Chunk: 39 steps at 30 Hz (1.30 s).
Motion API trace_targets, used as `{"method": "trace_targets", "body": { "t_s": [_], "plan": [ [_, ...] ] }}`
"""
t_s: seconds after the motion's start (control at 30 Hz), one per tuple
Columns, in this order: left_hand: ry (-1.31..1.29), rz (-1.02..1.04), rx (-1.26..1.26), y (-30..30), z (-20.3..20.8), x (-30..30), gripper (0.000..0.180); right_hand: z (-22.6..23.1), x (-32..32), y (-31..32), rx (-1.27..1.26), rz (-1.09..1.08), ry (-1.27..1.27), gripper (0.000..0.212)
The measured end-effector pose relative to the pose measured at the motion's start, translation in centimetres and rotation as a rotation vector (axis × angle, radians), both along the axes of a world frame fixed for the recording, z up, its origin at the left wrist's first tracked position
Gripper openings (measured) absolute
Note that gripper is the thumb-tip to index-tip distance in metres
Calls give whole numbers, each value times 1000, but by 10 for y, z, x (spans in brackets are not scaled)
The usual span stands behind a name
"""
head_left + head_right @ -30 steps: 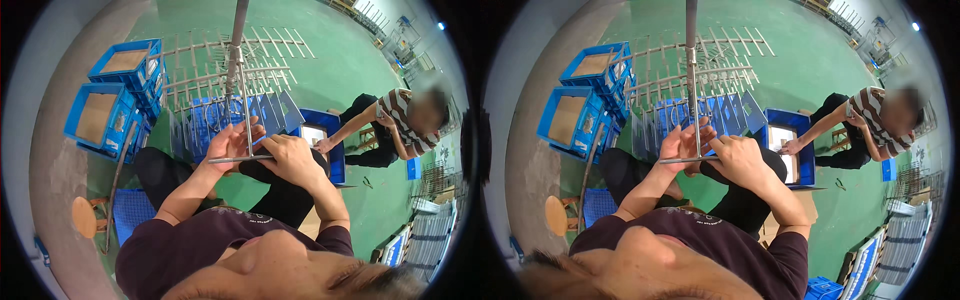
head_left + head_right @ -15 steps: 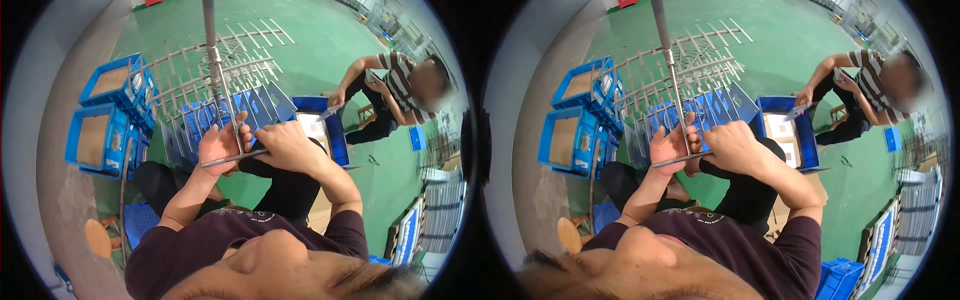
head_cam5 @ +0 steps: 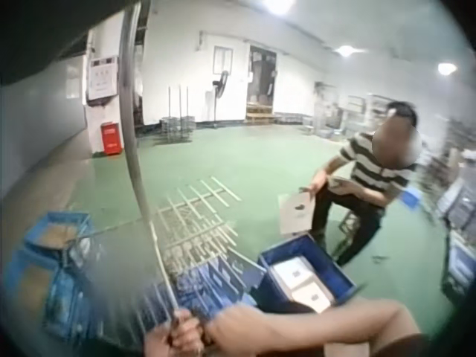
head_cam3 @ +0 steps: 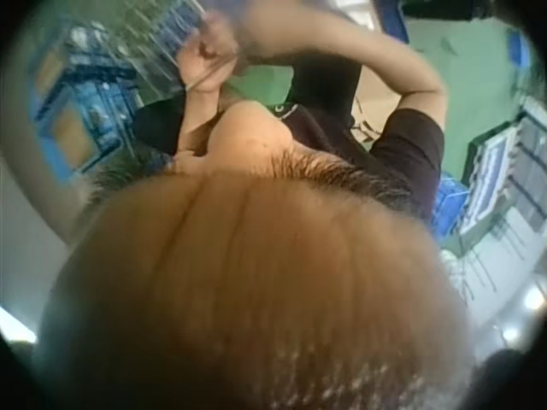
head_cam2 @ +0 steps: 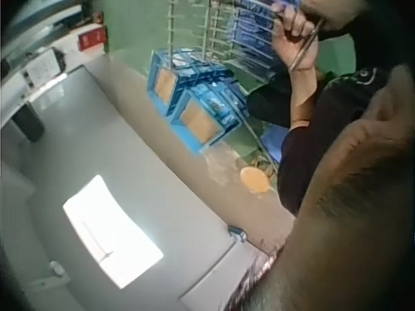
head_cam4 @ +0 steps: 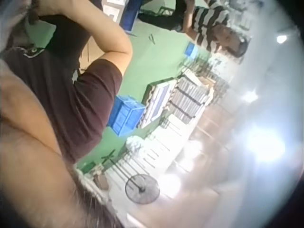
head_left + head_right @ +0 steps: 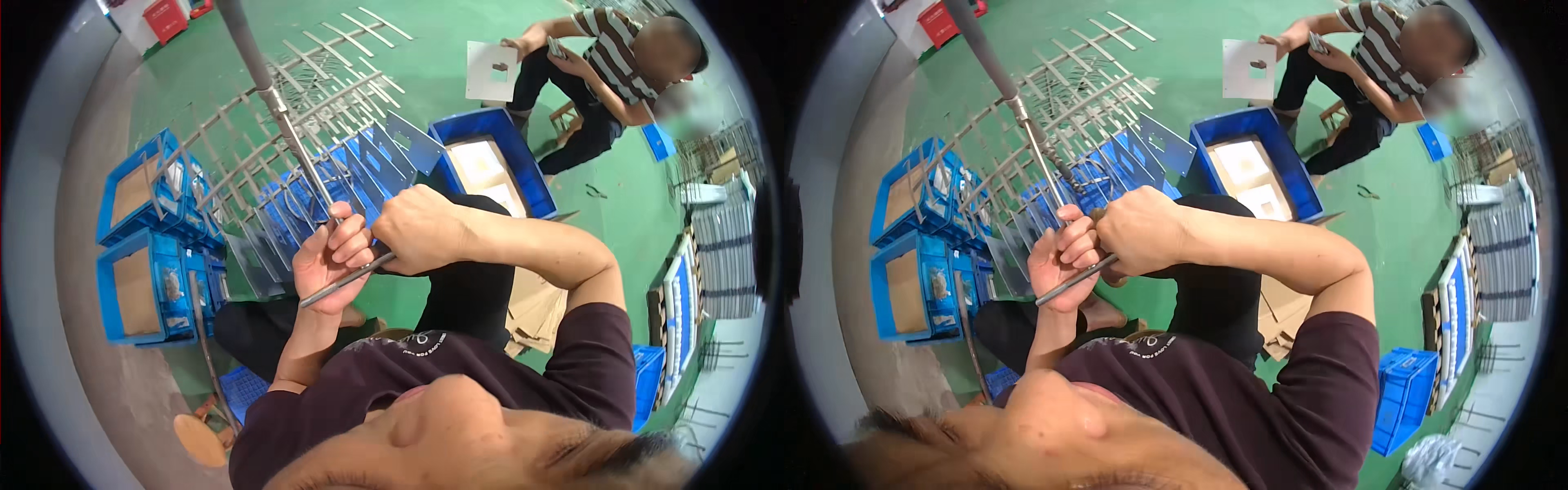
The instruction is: Placing thin metal plates individually into the slots of a wire storage rack.
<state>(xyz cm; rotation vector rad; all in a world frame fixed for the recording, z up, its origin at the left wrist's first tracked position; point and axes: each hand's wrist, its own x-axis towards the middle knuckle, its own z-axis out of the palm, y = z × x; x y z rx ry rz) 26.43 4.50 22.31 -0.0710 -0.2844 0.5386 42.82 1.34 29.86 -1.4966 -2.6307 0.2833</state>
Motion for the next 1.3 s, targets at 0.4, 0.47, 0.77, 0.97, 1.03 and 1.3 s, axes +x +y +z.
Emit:
{"method": "trace_targets", "body": {
  "t_s": [0.4, 0.47, 0.77, 0.97, 1.03, 1.3],
  "plan": [
    [203, 48, -25, -2, 17, -4, 25, -13, 2, 1, -34, -25, 70, 23],
    [210, 63, -28, -2, 18, -6, 25, -13, 0, 2, -22, -13, 66, 23],
    [458, 242, 234, 1, 6, -12, 50, 2, -2, -14, 135, 0, -78, 24],
    [485, 88, 696, 13, -3, -28, 73, -22, -11, -23, 233, 124, 86, 23],
    [508, 75, 751, 20, -14, -32, 81, -25, -10, -26, 188, 88, 140, 23],
    [645, 51, 926, 3, -39, -22, 81, -47, -8, -34, 249, 75, 16, 22]
  ]
}}
